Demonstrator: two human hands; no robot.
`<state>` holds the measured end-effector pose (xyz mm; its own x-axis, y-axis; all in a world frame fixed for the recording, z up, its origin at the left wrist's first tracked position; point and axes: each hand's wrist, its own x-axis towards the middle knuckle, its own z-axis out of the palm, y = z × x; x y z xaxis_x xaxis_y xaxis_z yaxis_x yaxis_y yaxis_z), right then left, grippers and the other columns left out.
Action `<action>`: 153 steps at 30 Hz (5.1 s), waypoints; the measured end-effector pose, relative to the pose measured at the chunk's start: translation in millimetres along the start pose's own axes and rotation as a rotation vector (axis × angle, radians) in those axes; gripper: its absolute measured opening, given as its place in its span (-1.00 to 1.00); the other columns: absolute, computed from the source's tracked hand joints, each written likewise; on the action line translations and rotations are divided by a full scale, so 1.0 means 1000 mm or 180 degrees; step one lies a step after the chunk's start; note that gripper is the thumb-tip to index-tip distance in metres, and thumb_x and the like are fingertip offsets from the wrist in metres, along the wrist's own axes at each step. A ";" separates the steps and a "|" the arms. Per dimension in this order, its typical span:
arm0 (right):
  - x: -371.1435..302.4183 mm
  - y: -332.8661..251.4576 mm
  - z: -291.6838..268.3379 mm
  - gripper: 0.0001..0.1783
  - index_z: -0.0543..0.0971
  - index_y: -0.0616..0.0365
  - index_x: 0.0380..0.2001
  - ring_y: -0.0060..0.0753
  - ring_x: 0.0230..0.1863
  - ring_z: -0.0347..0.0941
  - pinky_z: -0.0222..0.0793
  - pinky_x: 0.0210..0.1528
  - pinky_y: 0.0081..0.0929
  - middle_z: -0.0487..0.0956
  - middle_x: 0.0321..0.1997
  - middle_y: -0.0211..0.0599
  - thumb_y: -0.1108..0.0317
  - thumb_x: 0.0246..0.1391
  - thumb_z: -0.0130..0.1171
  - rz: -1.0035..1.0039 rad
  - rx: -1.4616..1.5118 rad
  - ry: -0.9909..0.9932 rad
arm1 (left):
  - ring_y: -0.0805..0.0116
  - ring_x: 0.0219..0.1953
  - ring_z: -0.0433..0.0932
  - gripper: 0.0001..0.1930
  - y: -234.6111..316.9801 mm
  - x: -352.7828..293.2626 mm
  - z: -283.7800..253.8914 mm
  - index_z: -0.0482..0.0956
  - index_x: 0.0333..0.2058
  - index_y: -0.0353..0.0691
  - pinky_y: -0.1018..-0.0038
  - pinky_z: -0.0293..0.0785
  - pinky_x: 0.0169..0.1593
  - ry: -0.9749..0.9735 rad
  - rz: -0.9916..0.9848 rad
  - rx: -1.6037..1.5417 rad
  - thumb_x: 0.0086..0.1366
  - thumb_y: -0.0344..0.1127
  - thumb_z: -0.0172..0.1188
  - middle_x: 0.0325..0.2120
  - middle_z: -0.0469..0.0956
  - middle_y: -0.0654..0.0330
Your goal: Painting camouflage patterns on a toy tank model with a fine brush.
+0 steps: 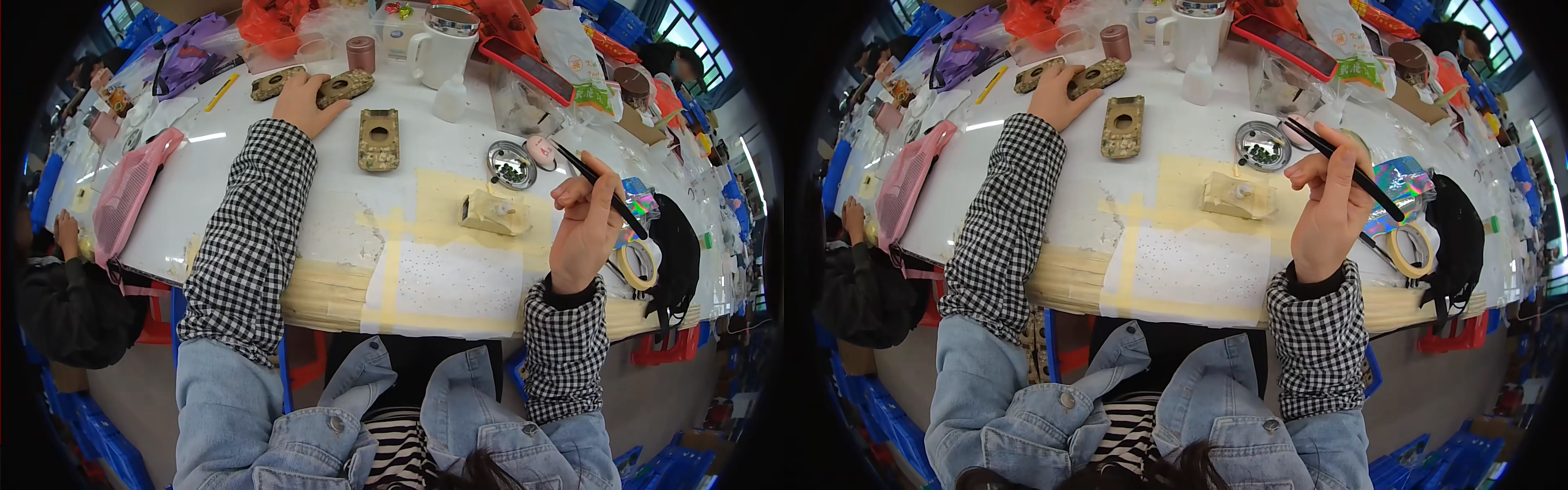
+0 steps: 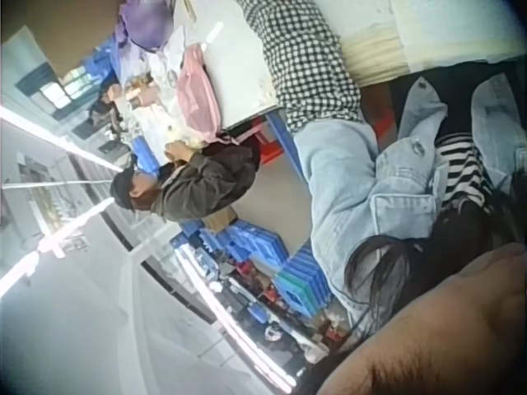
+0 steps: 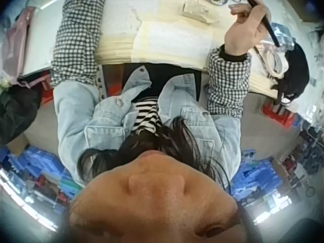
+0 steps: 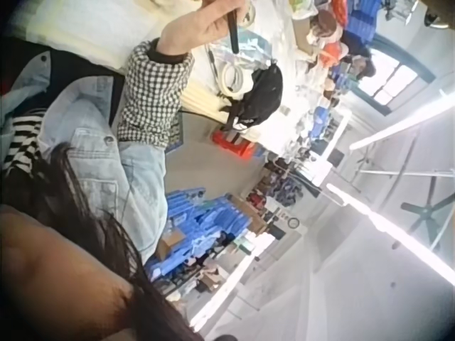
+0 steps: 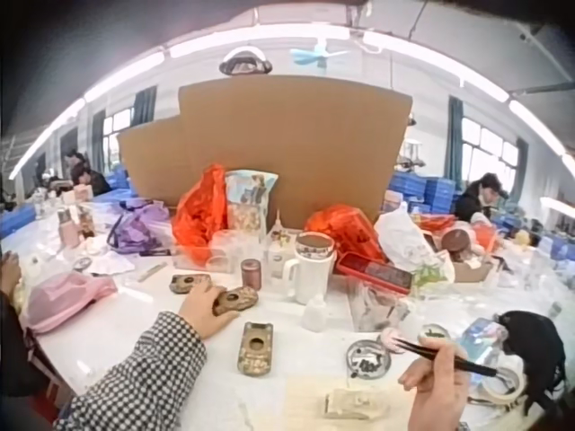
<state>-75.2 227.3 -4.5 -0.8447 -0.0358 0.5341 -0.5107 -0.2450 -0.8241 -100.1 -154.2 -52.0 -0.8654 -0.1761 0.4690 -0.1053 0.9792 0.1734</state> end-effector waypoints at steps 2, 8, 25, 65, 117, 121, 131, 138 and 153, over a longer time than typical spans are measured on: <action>0.001 0.000 0.001 -0.62 0.47 0.31 -0.16 -0.62 -0.47 0.38 0.30 -0.38 -0.63 0.51 -0.48 -0.35 0.19 0.32 -0.18 0.0009 -0.0095 0.0026 | 0.14 -0.05 0.44 -0.41 -0.008 -0.002 0.001 0.45 -0.05 -0.31 0.35 0.37 0.04 0.0058 -0.0052 -0.0083 0.04 -0.01 0.31 -0.14 0.49 -0.02; 0.001 -0.007 0.006 -0.72 0.47 0.24 -0.24 -0.61 -0.35 0.42 0.30 -0.38 -0.67 0.51 -0.41 -0.34 0.25 0.31 -0.14 0.0150 -0.0325 -0.0141 | 0.31 -0.09 0.49 -0.35 -0.017 -0.012 -0.025 0.46 -0.05 -0.32 0.43 0.39 0.03 0.0010 -0.0778 -0.0916 -0.08 -0.08 0.43 -0.12 0.51 0.06; 0.026 -0.004 -0.004 -0.98 0.50 0.23 -0.44 -0.40 -0.54 0.29 0.21 -0.45 -0.54 0.40 -0.53 -0.30 0.53 0.04 0.14 -0.1534 -0.1965 -0.0730 | 0.27 0.07 0.36 -0.56 0.117 -0.040 -0.060 0.31 0.10 -0.27 0.27 0.30 0.15 -0.1060 -0.0713 -0.6953 0.31 -0.20 0.06 0.03 0.37 0.12; 0.040 0.000 -0.018 -0.80 0.61 0.12 -0.45 -0.27 -0.36 0.42 0.39 -0.33 -0.42 0.53 -0.44 -0.30 0.41 -0.25 0.37 -0.1112 -0.2153 -0.2834 | 0.10 0.13 0.35 -0.58 0.161 -0.074 -0.067 0.19 0.14 -0.31 0.17 0.39 0.16 -0.1653 -0.1719 -0.7420 0.36 -0.26 -0.16 0.08 0.32 0.04; 0.000 -0.014 0.004 -0.87 0.45 0.32 -0.25 -0.42 -0.16 0.47 0.35 -0.06 -0.51 0.55 -0.19 -0.07 0.58 0.10 0.09 -0.0075 -0.0250 -0.1622 | 0.16 0.17 0.31 -0.37 0.179 -0.087 -0.072 -0.16 0.29 -0.16 0.17 0.34 0.18 -0.2404 -0.1385 -0.6633 0.36 -0.25 -0.08 0.15 0.22 0.01; -0.002 -0.014 0.005 -0.91 0.44 0.31 -0.27 -0.45 -0.15 0.47 0.34 -0.05 -0.54 0.56 -0.18 -0.09 0.55 0.14 0.06 0.0212 -0.0007 -0.1460 | 0.16 0.17 0.31 -0.37 0.179 -0.087 -0.073 -0.16 0.29 -0.17 0.18 0.35 0.17 -0.2381 -0.1422 -0.6642 0.36 -0.25 -0.07 0.15 0.22 0.01; 0.011 -0.020 -0.011 -0.91 0.46 0.31 -0.29 -0.51 -0.23 0.49 0.35 -0.11 -0.58 0.58 -0.28 -0.21 0.50 0.15 0.05 0.0208 -0.0670 -0.0819 | 0.18 0.17 0.32 -0.41 0.176 -0.084 -0.072 -0.07 0.27 -0.19 0.23 0.37 0.16 -0.2268 -0.1514 -0.6712 0.35 -0.27 -0.06 0.14 0.24 0.04; 0.014 -0.008 -0.012 -0.87 0.54 0.27 -0.41 -0.28 -0.34 0.49 0.37 -0.24 -0.48 0.55 -0.44 -0.17 0.57 -0.10 0.25 -0.0753 -0.2021 -0.1252 | 0.18 0.14 0.36 -0.50 0.173 -0.083 -0.071 0.05 0.23 -0.24 0.26 0.40 0.16 -0.1906 -0.1589 -0.6692 0.37 -0.25 -0.12 0.09 0.32 0.02; 0.013 -0.005 -0.009 -0.73 0.56 0.23 -0.23 -0.17 -0.26 0.48 0.37 -0.21 -0.42 0.54 -0.35 -0.13 0.42 -0.06 0.26 -0.0871 -0.2367 -0.1673 | 0.19 0.09 0.41 -0.59 0.169 -0.086 -0.067 0.19 0.13 -0.32 0.32 0.46 0.11 -0.1739 -0.1874 -0.6738 0.40 -0.22 -0.16 0.05 0.35 0.02</action>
<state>-84.9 237.0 4.8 -0.5928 -0.5443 0.5935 -0.8043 0.3635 -0.4700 -11.3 19.8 -5.2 -0.9909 0.0852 -0.1041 -0.1340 -0.6946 0.7068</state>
